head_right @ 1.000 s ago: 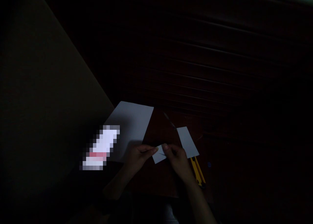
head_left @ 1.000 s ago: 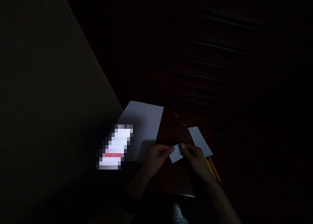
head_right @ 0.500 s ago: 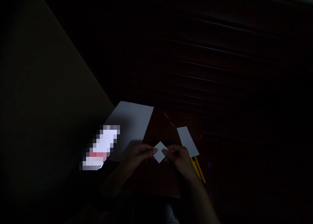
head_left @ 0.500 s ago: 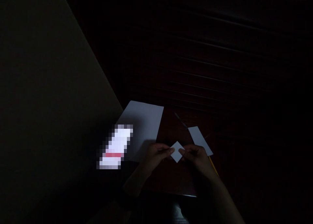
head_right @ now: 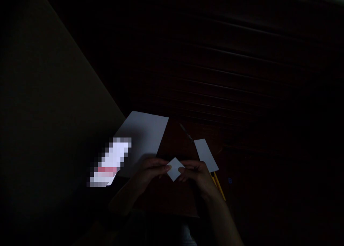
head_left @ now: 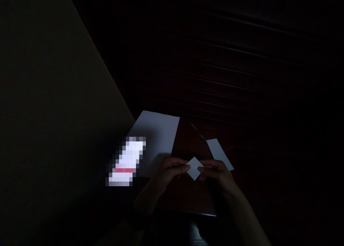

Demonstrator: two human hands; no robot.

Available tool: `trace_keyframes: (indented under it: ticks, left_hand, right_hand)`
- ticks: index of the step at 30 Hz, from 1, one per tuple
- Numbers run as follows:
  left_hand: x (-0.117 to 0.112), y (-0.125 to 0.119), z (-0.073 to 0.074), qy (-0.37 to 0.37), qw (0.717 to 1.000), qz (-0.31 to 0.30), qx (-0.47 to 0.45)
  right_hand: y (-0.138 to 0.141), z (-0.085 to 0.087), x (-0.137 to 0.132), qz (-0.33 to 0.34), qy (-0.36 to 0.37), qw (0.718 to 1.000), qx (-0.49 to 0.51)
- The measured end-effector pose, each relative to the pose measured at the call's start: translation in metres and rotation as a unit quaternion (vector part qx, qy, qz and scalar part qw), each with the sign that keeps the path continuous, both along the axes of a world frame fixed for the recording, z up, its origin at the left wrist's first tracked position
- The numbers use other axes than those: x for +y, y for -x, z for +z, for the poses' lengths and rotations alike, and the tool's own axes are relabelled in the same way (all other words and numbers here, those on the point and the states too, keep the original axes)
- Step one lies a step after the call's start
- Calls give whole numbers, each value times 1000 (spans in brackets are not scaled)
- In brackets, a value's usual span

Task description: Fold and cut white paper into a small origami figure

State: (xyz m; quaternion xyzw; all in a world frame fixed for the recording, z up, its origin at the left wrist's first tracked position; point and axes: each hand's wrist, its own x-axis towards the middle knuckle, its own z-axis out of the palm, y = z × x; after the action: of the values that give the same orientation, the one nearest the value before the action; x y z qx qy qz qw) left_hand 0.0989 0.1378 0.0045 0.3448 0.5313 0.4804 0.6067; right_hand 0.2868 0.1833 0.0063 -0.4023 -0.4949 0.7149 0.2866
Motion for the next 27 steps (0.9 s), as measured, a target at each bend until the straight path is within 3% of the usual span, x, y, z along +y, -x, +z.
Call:
trace_keyframes:
  ticks: [6,12,27]
  left_hand:
    - [3,2,-7,21,1000,-2,8]
    - [3,-2,-8,-19,1000,1,11]
    - [4,-10,-8,-32,996,69,42]
  right_hand:
    - [1,3,0,11,8,1000,-15]
    - [3,3,0,10,-30,999,-39]
    - [9,6,-6,61,-72,992,-89]
